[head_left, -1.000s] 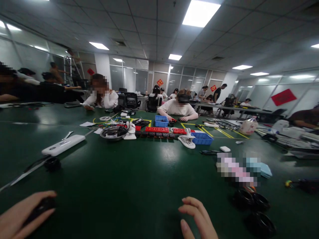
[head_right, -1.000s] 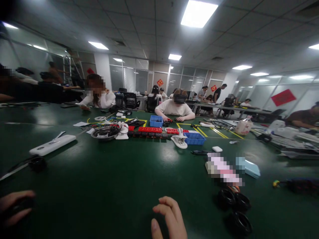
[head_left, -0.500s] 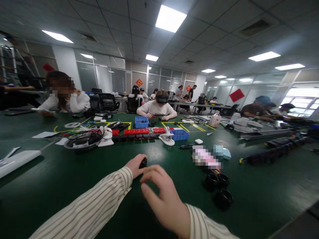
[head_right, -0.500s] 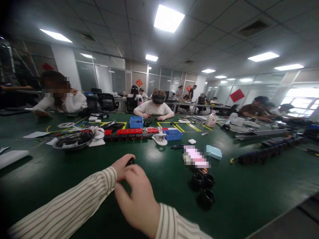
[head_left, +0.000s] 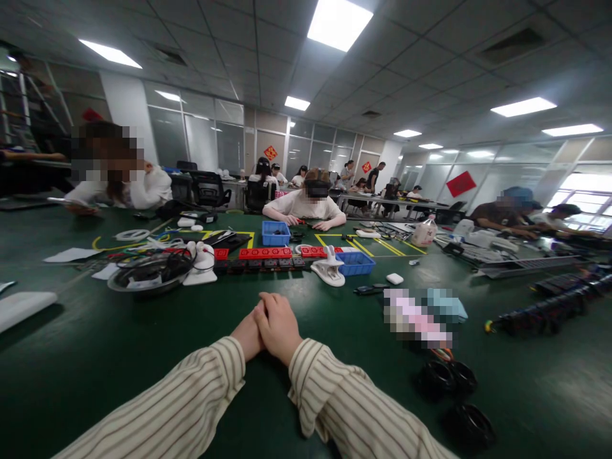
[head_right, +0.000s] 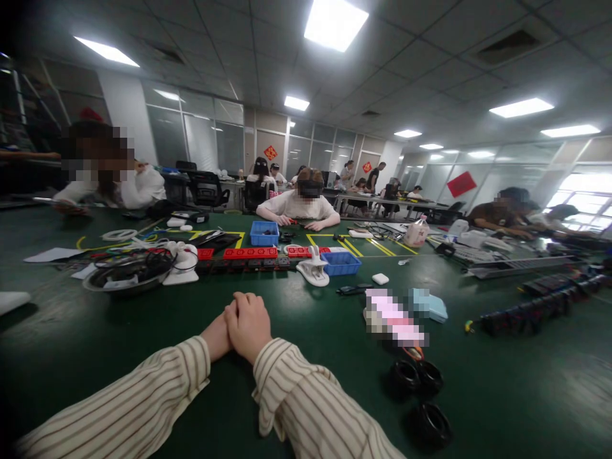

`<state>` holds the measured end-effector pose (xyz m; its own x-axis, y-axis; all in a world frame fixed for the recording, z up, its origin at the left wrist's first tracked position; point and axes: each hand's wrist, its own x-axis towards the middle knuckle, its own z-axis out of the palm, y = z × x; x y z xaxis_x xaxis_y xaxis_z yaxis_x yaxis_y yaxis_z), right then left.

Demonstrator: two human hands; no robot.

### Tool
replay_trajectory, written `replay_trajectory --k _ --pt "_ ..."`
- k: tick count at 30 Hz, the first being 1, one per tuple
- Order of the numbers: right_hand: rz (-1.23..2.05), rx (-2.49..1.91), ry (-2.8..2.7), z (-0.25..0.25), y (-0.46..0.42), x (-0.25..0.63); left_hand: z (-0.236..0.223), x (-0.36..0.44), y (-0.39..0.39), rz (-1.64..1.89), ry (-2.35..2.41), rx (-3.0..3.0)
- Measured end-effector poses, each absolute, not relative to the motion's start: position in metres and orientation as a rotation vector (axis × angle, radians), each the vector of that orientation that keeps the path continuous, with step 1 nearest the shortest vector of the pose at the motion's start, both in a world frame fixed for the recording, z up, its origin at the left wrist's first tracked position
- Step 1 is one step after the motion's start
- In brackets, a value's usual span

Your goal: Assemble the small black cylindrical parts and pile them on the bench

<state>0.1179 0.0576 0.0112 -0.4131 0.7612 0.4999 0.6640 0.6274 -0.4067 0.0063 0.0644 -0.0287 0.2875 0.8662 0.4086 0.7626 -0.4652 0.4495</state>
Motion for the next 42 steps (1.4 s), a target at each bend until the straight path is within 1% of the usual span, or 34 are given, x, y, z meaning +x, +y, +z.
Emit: replay_trajectory --k 5,8,12,15,20,25,35,42 --pt "0.158 -1.128 -2.292 0.011 0.064 0.119 -0.025 -0.002 0.06 0.77 1.862 2.225" --pt "0.107 -1.163 -2.282 0.011 0.061 0.118 -0.02 -0.007 0.057 0.693 1.912 2.218" --pt "-0.057 -1.26 -2.269 0.012 0.055 0.117 -0.017 -0.01 0.055 0.645 1.938 2.217" --pt "-0.106 -1.242 -2.332 0.012 0.054 0.118 -0.02 -0.013 0.057 0.643 1.911 2.242" --pt "-0.087 -1.097 -2.427 0.011 0.059 0.121 -0.028 -0.026 0.066 0.624 1.742 2.361" --pt "-0.05 -1.051 -2.446 0.01 0.061 0.121 -0.032 -0.035 0.071 0.625 1.663 2.406" --pt "-0.001 -0.927 -2.443 0.011 0.064 0.125 -0.029 -0.031 0.068 0.649 1.664 2.417" --pt "0.041 -0.792 -2.431 0.014 0.048 0.133 -0.025 -0.031 0.062 0.657 1.681 2.415"
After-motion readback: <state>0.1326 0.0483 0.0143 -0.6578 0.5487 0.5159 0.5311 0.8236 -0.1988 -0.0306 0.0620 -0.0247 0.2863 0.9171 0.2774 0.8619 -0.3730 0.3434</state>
